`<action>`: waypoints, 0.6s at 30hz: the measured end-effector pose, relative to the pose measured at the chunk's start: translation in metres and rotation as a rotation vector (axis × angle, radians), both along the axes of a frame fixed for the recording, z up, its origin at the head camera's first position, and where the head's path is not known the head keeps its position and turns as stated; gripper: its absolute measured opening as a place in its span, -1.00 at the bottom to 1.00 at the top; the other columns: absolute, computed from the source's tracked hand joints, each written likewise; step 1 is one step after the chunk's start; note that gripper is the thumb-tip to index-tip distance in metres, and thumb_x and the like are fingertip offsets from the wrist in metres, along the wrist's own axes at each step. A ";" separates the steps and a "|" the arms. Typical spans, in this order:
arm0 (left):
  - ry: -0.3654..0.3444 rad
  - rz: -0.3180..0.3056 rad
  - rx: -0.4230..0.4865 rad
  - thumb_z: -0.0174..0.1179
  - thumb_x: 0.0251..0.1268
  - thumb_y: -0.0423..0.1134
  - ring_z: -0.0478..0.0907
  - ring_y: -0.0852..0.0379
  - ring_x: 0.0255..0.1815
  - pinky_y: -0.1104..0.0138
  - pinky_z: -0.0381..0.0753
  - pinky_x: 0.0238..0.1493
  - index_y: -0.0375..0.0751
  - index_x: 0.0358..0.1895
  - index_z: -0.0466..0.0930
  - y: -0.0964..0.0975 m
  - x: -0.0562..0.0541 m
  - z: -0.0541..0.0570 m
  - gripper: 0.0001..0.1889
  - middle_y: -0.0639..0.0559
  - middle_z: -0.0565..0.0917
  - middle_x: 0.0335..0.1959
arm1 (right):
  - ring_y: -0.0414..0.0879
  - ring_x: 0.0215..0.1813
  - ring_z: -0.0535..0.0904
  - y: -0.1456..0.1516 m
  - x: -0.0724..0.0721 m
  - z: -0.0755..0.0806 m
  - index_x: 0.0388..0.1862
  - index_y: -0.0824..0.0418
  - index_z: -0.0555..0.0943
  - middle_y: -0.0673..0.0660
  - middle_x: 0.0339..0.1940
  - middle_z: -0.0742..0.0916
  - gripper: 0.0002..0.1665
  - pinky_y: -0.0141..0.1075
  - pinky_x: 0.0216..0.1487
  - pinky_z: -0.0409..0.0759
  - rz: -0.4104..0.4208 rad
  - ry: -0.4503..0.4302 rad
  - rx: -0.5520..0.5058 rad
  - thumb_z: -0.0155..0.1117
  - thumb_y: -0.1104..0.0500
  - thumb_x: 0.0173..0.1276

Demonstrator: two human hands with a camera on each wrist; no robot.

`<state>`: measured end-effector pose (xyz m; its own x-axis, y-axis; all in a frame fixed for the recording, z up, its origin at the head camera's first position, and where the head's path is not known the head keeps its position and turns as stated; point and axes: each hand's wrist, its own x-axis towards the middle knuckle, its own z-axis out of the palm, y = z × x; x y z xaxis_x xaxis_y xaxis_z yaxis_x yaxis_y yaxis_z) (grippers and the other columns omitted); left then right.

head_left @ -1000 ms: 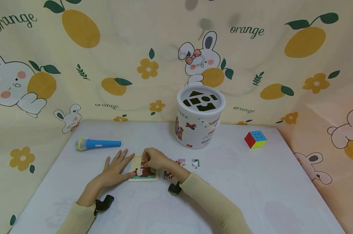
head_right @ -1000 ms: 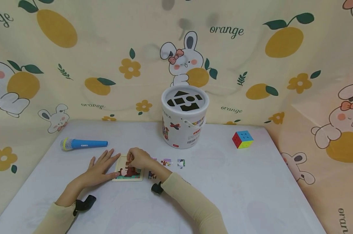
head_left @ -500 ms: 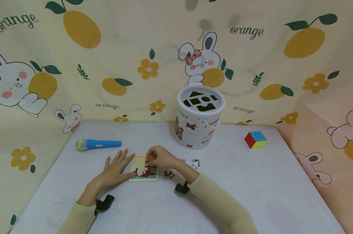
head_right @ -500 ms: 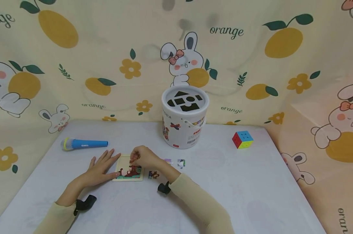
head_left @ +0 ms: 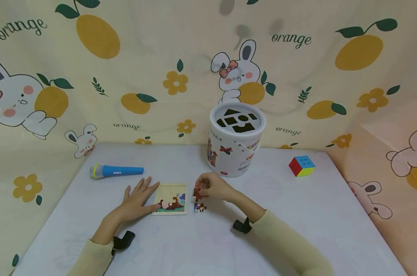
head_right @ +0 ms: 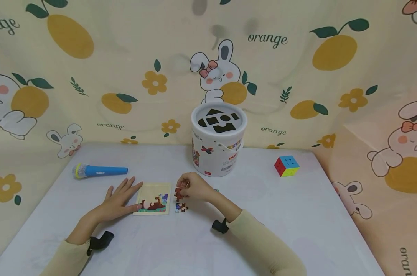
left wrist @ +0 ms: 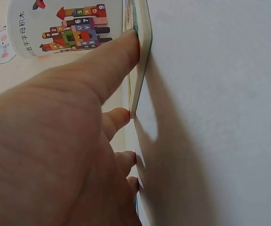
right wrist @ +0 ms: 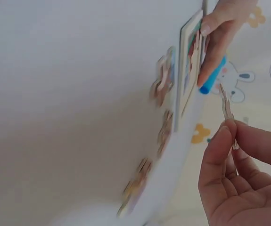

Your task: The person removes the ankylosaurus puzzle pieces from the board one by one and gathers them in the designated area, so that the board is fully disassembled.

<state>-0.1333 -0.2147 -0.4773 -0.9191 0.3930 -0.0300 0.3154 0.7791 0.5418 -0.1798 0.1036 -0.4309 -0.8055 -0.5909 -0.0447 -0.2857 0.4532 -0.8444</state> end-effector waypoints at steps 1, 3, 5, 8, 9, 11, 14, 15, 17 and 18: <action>0.000 0.000 0.000 0.25 0.29 0.18 -0.22 -0.42 0.57 -0.46 -0.44 0.31 -0.19 0.54 0.20 0.000 0.000 0.000 -0.14 -0.37 -0.02 0.58 | -0.18 -0.40 0.50 0.005 0.001 0.000 -0.21 0.37 0.64 0.08 -0.39 0.64 -0.82 -0.40 -0.41 0.55 -0.013 0.003 0.006 0.32 0.48 0.19; 0.000 0.000 -0.004 0.25 0.29 0.18 -0.22 -0.43 0.57 -0.46 -0.44 0.31 -0.19 0.54 0.20 0.001 0.000 0.001 -0.14 -0.37 -0.02 0.58 | -0.18 -0.41 0.49 0.014 0.003 0.000 -0.22 0.38 0.64 0.06 -0.41 0.62 -0.82 -0.40 -0.42 0.54 -0.031 0.006 0.026 0.33 0.47 0.17; 0.002 0.003 -0.008 0.25 0.29 0.18 -0.22 -0.43 0.56 -0.46 -0.43 0.30 -0.19 0.54 0.20 0.001 0.000 0.000 -0.14 -0.37 -0.02 0.58 | -0.18 -0.41 0.48 0.022 0.004 -0.001 -0.23 0.38 0.64 0.06 -0.43 0.60 -0.82 -0.40 -0.42 0.52 -0.039 0.003 0.044 0.34 0.48 0.16; 0.005 0.009 -0.019 0.25 0.29 0.19 -0.21 -0.43 0.56 -0.46 -0.43 0.30 -0.19 0.53 0.21 0.002 -0.001 0.000 -0.14 -0.37 -0.01 0.58 | -0.17 -0.40 0.46 0.032 0.005 -0.005 -0.25 0.37 0.65 0.05 -0.44 0.60 -0.84 -0.39 -0.40 0.49 -0.039 -0.009 0.069 0.35 0.48 0.16; 0.002 0.010 -0.023 0.25 0.29 0.20 -0.22 -0.43 0.57 -0.46 -0.43 0.31 -0.18 0.54 0.20 0.002 -0.001 0.000 -0.13 -0.37 -0.02 0.58 | -0.17 -0.39 0.46 0.034 0.005 -0.006 -0.26 0.36 0.65 0.04 -0.44 0.60 -0.84 -0.39 -0.40 0.48 -0.039 -0.015 0.076 0.35 0.48 0.17; -0.003 0.014 -0.024 0.25 0.28 0.21 -0.22 -0.43 0.57 -0.45 -0.44 0.31 -0.18 0.54 0.20 0.001 0.000 0.000 -0.13 -0.37 -0.02 0.58 | -0.17 -0.39 0.47 0.038 0.006 -0.009 -0.26 0.35 0.66 0.04 -0.43 0.62 -0.85 -0.39 -0.39 0.49 -0.037 -0.033 0.074 0.35 0.48 0.17; -0.012 0.018 -0.028 0.24 0.28 0.22 -0.23 -0.42 0.57 -0.44 -0.46 0.32 -0.17 0.54 0.19 0.000 0.000 -0.001 -0.12 -0.36 -0.03 0.58 | -0.17 -0.41 0.50 0.042 0.009 -0.011 -0.25 0.37 0.66 0.06 -0.42 0.66 -0.85 -0.39 -0.40 0.52 -0.023 -0.065 0.058 0.32 0.49 0.19; -0.014 0.019 -0.028 0.24 0.28 0.22 -0.24 -0.42 0.57 -0.44 -0.46 0.32 -0.17 0.54 0.19 0.000 0.000 -0.001 -0.12 -0.36 -0.03 0.58 | -0.18 -0.42 0.51 0.042 0.011 -0.011 -0.25 0.39 0.66 0.09 -0.42 0.69 -0.85 -0.40 -0.40 0.52 -0.016 -0.072 0.052 0.32 0.50 0.19; -0.011 0.020 -0.023 0.25 0.28 0.21 -0.22 -0.43 0.56 -0.45 -0.45 0.31 -0.18 0.53 0.21 0.001 0.000 0.000 -0.13 -0.37 -0.02 0.58 | -0.19 -0.43 0.51 0.043 0.013 -0.012 -0.24 0.42 0.66 0.13 -0.41 0.71 -0.85 -0.40 -0.41 0.53 0.001 -0.083 0.043 0.32 0.51 0.19; -0.011 0.020 -0.029 0.24 0.28 0.22 -0.22 -0.43 0.57 -0.45 -0.45 0.32 -0.17 0.54 0.20 0.001 0.000 0.000 -0.13 -0.36 -0.02 0.58 | -0.20 -0.44 0.52 0.044 0.014 -0.012 -0.23 0.43 0.66 0.15 -0.42 0.72 -0.85 -0.41 -0.42 0.53 0.010 -0.083 0.042 0.31 0.51 0.19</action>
<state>-0.1331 -0.2140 -0.4770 -0.9264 0.3730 -0.0517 0.2932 0.8008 0.5223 -0.1662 0.1473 -0.4430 -0.7918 -0.5954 -0.1364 -0.2200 0.4862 -0.8457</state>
